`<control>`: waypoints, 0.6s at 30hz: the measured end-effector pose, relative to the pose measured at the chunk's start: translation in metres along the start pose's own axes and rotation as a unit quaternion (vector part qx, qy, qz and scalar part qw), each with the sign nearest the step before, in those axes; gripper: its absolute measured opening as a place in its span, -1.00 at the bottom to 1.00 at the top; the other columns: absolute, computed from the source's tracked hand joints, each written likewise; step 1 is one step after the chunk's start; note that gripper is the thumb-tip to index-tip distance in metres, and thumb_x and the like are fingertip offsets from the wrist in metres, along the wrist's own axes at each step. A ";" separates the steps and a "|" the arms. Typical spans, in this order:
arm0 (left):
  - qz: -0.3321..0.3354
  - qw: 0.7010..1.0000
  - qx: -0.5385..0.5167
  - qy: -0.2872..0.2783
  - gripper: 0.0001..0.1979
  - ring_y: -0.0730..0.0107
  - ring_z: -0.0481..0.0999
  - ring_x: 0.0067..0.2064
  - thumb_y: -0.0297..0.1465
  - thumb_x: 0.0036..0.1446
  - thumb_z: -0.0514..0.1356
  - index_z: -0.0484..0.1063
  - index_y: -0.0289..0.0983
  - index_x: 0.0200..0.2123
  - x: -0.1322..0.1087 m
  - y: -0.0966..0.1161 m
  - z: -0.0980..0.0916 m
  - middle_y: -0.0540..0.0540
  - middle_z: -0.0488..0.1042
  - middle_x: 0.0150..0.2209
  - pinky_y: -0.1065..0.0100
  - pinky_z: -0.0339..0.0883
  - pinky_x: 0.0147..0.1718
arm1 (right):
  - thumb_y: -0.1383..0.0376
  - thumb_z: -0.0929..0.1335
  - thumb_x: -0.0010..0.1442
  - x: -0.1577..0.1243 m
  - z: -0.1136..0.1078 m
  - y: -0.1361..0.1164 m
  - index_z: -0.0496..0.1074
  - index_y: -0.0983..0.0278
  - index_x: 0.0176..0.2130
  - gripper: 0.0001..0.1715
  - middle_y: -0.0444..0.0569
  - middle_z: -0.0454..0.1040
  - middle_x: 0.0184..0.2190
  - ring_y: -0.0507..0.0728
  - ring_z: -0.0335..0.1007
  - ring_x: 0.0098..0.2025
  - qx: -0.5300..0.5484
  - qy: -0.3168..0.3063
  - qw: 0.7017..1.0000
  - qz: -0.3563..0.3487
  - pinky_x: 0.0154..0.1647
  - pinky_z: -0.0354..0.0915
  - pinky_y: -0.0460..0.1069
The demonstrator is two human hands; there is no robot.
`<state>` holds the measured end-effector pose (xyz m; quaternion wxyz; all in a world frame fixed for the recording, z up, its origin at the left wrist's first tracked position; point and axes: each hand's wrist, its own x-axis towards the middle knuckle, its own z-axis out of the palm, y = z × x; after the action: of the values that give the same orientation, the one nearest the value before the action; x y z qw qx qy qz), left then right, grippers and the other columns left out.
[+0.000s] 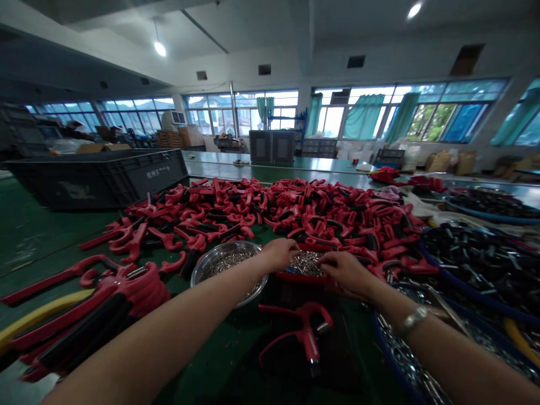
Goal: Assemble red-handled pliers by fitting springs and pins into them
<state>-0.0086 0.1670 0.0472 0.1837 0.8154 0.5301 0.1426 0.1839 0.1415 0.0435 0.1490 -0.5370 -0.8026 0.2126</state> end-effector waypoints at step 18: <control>-0.007 0.994 -0.097 -0.053 -0.78 0.37 0.46 -0.35 -0.22 -0.04 0.17 0.48 -0.20 -0.34 -0.086 0.031 0.039 -0.01 0.52 -0.39 0.45 0.25 -0.44 | 0.48 0.15 0.00 -0.127 0.045 -0.018 0.39 0.26 -0.39 -0.70 0.01 0.45 -0.43 0.19 0.39 -0.34 -0.170 0.012 0.985 0.036 -0.33 0.26 0.07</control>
<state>-0.0016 0.0708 0.0233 0.2910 0.7963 0.5090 0.1489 0.1970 0.0097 0.0120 0.0572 -0.5857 -0.8054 0.0715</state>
